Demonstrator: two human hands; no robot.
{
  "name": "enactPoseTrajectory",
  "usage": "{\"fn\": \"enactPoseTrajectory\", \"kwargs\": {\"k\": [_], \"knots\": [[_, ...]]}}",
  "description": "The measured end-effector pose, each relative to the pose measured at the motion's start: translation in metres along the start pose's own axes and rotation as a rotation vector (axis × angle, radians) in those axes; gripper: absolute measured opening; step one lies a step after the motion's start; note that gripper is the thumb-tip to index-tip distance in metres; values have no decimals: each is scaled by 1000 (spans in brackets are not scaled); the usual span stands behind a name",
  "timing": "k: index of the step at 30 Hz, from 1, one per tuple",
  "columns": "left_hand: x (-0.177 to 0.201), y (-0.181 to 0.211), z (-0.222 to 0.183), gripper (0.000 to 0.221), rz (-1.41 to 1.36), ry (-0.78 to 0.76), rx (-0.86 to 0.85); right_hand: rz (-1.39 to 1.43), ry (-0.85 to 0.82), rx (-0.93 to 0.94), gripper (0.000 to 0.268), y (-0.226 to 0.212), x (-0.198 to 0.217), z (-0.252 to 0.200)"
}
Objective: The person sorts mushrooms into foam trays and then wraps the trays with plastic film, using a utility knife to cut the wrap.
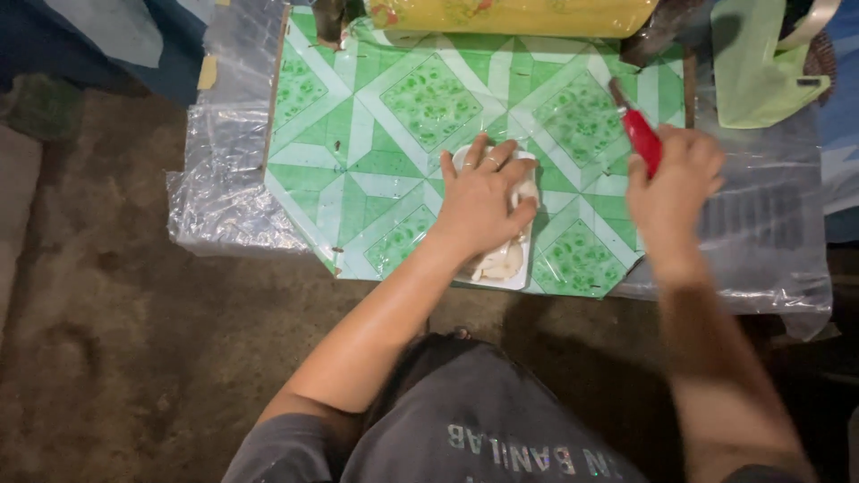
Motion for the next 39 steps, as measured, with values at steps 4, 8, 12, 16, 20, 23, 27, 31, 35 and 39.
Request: {"fn": "enactPoseTrajectory", "kwargs": {"k": [4, 8, 12, 16, 20, 23, 27, 31, 35, 39], "knots": [[-7, -8, -1, 54, 18, 126, -26, 242, 148, 164, 45, -102, 36, -20], [-5, -9, -6, 49, -47, 201, -61, 467, -121, 56, 78, -164, 53, -48], [0, -10, -12, 46, -103, 224, -97, 498, -200, 55, 74, -169, 53, -42], [2, -9, -12, 38, -122, 244, -143, 578, -364, 25, 72, -166, 46, -41], [-5, -10, -8, 31, -43, 245, -115, 553, -486, 28, 70, -161, 48, -34], [-6, -10, -4, 29, -29, 219, -89, 655, -560, -49, 30, -129, 37, -22], [-15, -13, -5, 33, -21, 251, -78, 580, -3, 252, 32, -59, 4, 16], [-8, -9, -3, 32, -49, 203, -73, 222, -22, 273, 25, -53, -15, 61], [8, -2, -10, 32, -135, 144, -72, -23, -72, 366, 16, -58, 7, 94], [10, -2, -8, 43, -118, 135, -76, -50, 91, 417, 10, -34, 21, 106]]}}
Point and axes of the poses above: each hand's wrist, its own z-axis towards the middle knuckle, its own x-axis out of the back of the hand, y = z × x, the point moved 3 cm from there along z, towards the middle knuckle, and after that the axes turned 11 degrees about x, right-handed, at the moved point
